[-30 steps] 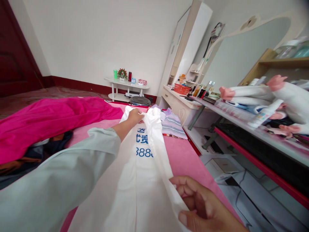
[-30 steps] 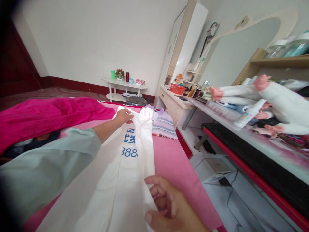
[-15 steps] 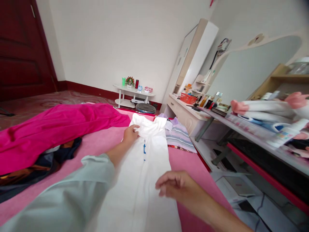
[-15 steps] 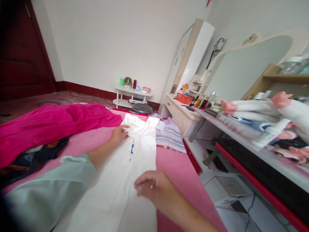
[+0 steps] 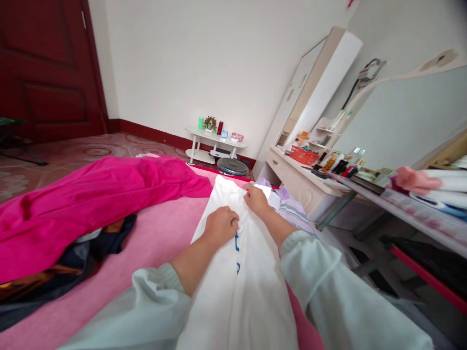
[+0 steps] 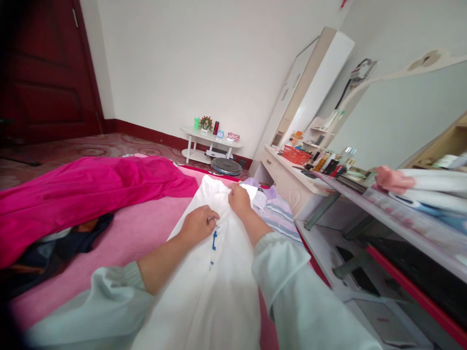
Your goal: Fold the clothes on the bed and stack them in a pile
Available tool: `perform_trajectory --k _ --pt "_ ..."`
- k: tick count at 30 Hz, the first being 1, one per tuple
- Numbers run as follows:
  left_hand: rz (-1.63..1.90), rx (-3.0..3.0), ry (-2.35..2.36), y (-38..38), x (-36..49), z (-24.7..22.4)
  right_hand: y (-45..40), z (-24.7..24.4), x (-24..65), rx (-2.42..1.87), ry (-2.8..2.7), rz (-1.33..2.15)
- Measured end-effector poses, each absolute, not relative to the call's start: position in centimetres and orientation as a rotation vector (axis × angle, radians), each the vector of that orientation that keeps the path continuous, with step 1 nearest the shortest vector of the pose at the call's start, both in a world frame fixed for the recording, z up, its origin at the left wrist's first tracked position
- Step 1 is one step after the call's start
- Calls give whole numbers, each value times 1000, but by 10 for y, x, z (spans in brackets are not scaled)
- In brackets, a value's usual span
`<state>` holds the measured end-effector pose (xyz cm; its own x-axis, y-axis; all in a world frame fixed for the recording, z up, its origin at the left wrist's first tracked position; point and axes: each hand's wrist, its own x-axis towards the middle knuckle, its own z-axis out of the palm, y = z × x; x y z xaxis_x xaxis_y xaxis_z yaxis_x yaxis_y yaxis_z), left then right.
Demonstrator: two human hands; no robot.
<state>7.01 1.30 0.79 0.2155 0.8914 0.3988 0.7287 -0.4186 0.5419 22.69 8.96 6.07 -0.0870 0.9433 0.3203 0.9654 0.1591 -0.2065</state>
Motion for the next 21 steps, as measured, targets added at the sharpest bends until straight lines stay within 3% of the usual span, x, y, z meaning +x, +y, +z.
perform_trajectory --k 8,14,21 --pt "876 2265 1611 7 73 15 107 37 205 -1992 -2092 -160" --pt "898 2177 1748 10 71 13 105 29 205 -1497 -2064 -38" --pt "887 2157 1890 13 68 11 109 40 252 -2015 -1799 -277"
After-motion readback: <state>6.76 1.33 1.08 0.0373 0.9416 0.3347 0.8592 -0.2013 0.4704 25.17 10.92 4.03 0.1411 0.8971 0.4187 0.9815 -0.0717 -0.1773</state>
